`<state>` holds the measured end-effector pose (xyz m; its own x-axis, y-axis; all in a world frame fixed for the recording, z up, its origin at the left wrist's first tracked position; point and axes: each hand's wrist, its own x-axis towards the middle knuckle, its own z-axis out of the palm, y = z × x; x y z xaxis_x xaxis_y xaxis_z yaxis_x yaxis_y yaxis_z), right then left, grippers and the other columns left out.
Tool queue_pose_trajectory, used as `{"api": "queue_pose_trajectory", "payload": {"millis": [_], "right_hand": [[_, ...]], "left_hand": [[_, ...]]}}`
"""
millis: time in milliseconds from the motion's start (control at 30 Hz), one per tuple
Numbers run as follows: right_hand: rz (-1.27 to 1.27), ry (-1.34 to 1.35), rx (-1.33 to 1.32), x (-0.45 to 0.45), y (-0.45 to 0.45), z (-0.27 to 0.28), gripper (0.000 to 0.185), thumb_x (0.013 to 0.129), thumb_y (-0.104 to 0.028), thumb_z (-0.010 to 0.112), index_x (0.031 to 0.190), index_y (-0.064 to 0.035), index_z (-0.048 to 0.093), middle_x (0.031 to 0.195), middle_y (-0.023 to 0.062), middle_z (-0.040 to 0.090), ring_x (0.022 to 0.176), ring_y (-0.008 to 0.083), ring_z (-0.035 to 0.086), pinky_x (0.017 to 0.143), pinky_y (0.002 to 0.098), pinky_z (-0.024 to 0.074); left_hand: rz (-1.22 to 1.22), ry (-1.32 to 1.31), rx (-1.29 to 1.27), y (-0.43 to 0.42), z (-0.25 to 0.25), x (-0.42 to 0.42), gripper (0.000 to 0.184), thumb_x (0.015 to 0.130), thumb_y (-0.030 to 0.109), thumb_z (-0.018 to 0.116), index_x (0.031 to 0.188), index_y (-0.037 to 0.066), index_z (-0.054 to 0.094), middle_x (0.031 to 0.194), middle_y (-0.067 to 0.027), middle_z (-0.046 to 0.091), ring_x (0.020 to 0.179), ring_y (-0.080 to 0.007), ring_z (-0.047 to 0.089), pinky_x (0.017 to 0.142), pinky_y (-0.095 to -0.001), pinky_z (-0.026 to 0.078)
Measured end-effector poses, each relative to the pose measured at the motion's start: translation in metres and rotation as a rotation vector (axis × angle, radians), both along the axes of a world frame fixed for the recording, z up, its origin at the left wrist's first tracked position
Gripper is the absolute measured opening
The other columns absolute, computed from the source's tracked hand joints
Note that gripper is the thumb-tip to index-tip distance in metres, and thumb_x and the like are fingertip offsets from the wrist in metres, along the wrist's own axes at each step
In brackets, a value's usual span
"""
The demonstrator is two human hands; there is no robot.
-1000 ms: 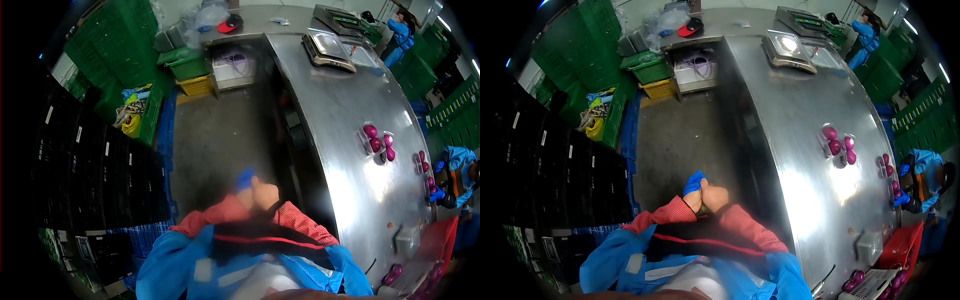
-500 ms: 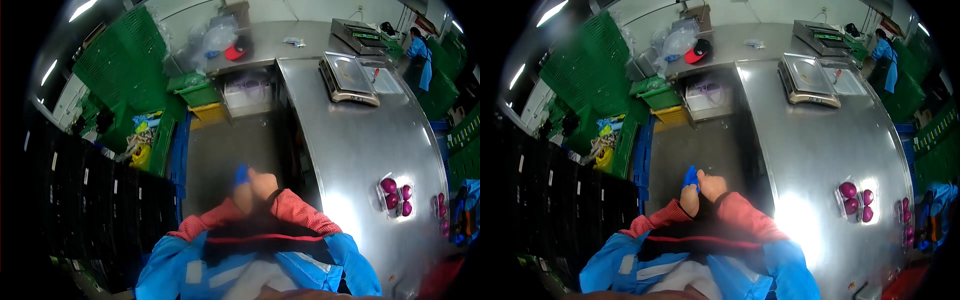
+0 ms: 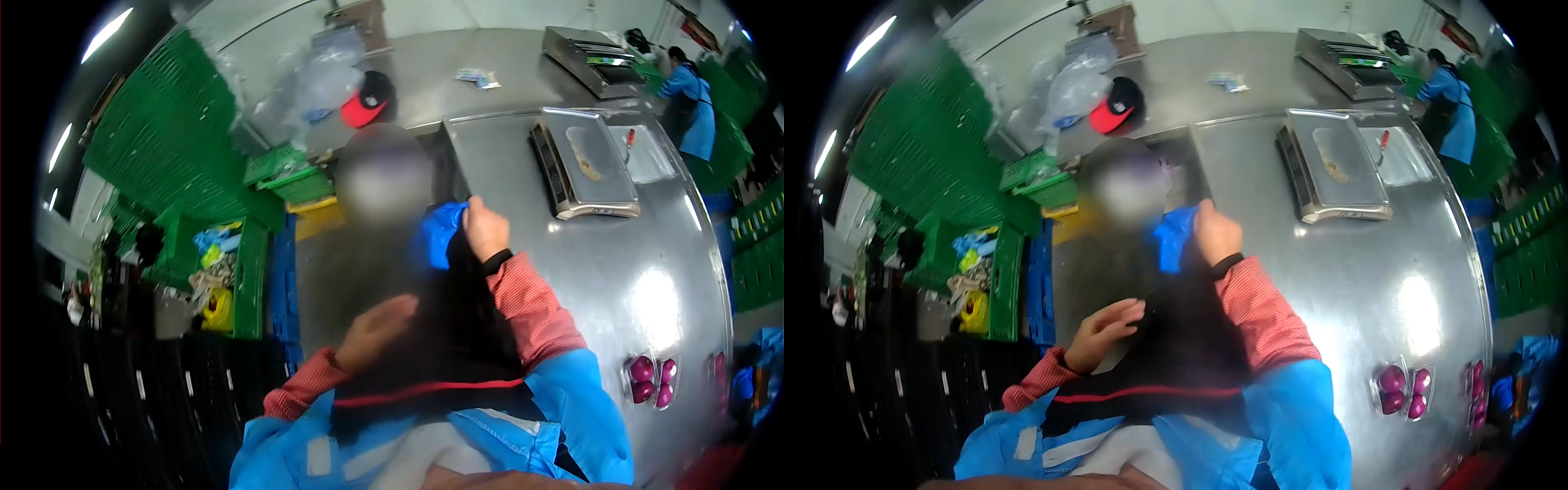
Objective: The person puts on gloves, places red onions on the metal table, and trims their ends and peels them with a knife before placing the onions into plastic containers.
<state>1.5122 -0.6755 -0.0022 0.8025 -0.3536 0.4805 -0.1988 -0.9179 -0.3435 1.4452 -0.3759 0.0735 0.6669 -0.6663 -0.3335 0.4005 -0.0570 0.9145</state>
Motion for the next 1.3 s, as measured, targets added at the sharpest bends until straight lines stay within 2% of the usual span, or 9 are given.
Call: {"api": "queue_pose_trajectory", "payload": {"millis": [167, 233, 300, 433, 533, 833, 1033, 1100, 1300], "right_hand": [[-0.12, -0.033, -0.119, 0.044, -0.095, 0.008, 0.014, 0.088, -0.02, 0.052, 0.083, -0.0068, 0.05, 0.065, 0.0132, 0.062, 0.059, 0.0344, 0.062, 0.051, 0.0474, 0.0471], [-0.292, 0.294, -0.053, 0.056, -0.102, -0.001, 0.026, 0.083, -0.029, 0.061, 0.089, -0.0051, 0.055, 0.071, 0.0132, 0.065, 0.066, 0.0332, 0.066, 0.057, 0.0457, 0.0505], [-0.224, 0.547, 0.093, 0.064, -0.06, 0.021, 0.038, 0.074, -0.039, 0.069, 0.09, -0.0054, 0.059, 0.077, 0.0154, 0.067, 0.069, 0.0343, 0.066, 0.061, 0.0473, 0.0514], [0.631, 0.544, 0.551, 0.068, 0.052, 0.032, 0.04, 0.085, -0.046, 0.057, 0.095, -0.0086, 0.068, 0.089, 0.0187, 0.067, 0.086, 0.0352, 0.065, 0.075, 0.0438, 0.0517], [0.875, 0.771, 0.711, 0.088, 0.085, 0.057, 0.039, 0.092, -0.036, 0.05, 0.104, -0.0019, 0.064, 0.102, 0.0221, 0.063, 0.097, 0.0359, 0.061, 0.085, 0.0437, 0.048], [1.067, 0.899, 0.772, 0.15, 0.067, 0.057, 0.038, 0.096, -0.032, 0.049, 0.113, -0.0007, 0.061, 0.109, 0.0204, 0.064, 0.102, 0.0314, 0.061, 0.089, 0.0418, 0.0486], [1.141, 1.055, 0.9, 0.17, 0.038, 0.006, 0.043, 0.098, -0.034, 0.048, 0.123, 0.0007, 0.057, 0.114, 0.0217, 0.063, 0.101, 0.03, 0.061, 0.089, 0.0401, 0.0488], [1.09, 1.007, 0.949, 0.164, 0.029, -0.013, 0.048, 0.091, -0.037, 0.058, 0.114, 0.0052, 0.061, 0.105, 0.0213, 0.066, 0.096, 0.0285, 0.064, 0.084, 0.0388, 0.0493], [1.046, 1.293, 0.999, 0.168, 0.004, 0.011, 0.047, 0.093, -0.038, 0.058, 0.118, 0.0023, 0.057, 0.109, 0.0137, 0.063, 0.1, 0.0205, 0.058, 0.09, 0.0353, 0.0464]], "left_hand": [[-0.351, -0.089, 0.249, 0.047, -0.058, 0.119, 0.024, 0.092, 0.014, 0.062, 0.112, 0.001, 0.06, 0.101, -0.0078, 0.066, 0.094, -0.0161, 0.062, 0.085, -0.0293, 0.05], [-0.56, -0.353, 0.266, 0.062, -0.09, 0.162, 0.023, 0.09, 0.015, 0.064, 0.108, 0.001, 0.061, 0.099, -0.0064, 0.065, 0.092, -0.0136, 0.061, 0.082, -0.0281, 0.049], [-0.555, -0.173, 0.241, 0.064, -0.081, 0.191, 0.023, 0.09, 0.015, 0.064, 0.107, 0.001, 0.061, 0.098, -0.0062, 0.064, 0.092, -0.0128, 0.061, 0.082, -0.0273, 0.049], [-0.686, -0.199, 0.238, 0.047, -0.059, 0.25, 0.023, 0.088, 0.016, 0.064, 0.105, 0.001, 0.06, 0.097, -0.0074, 0.063, 0.092, -0.0139, 0.06, 0.081, -0.0274, 0.049], [-0.798, -0.343, 0.255, 0.032, -0.05, 0.279, 0.033, 0.088, 0.029, 0.063, 0.107, 0.001, 0.061, 0.098, -0.0086, 0.063, 0.092, -0.017, 0.061, 0.082, -0.0308, 0.049], [-0.788, -0.422, 0.325, 0.016, -0.045, 0.316, 0.045, 0.084, 0.038, 0.063, 0.11, 0.002, 0.063, 0.102, -0.0162, 0.066, 0.094, -0.0231, 0.065, 0.081, -0.0348, 0.051], [-0.63, -0.365, 0.443, -0.005, -0.044, 0.31, 0.03, 0.083, 0.018, 0.065, 0.108, 0.002, 0.064, 0.1, -0.0127, 0.067, 0.091, -0.02, 0.065, 0.08, -0.0326, 0.052], [-0.587, -0.277, 0.381, -0.011, -0.059, 0.309, 0.025, 0.082, 0.009, 0.066, 0.106, 0.002, 0.065, 0.097, -0.0103, 0.067, 0.09, -0.0163, 0.064, 0.08, -0.0311, 0.052], [-0.571, -0.334, 0.43, -0.022, -0.048, 0.298, 0.02, 0.089, 0.016, 0.065, 0.105, 0.005, 0.066, 0.097, -0.0103, 0.066, 0.085, -0.0185, 0.062, 0.079, -0.0303, 0.052]]}}
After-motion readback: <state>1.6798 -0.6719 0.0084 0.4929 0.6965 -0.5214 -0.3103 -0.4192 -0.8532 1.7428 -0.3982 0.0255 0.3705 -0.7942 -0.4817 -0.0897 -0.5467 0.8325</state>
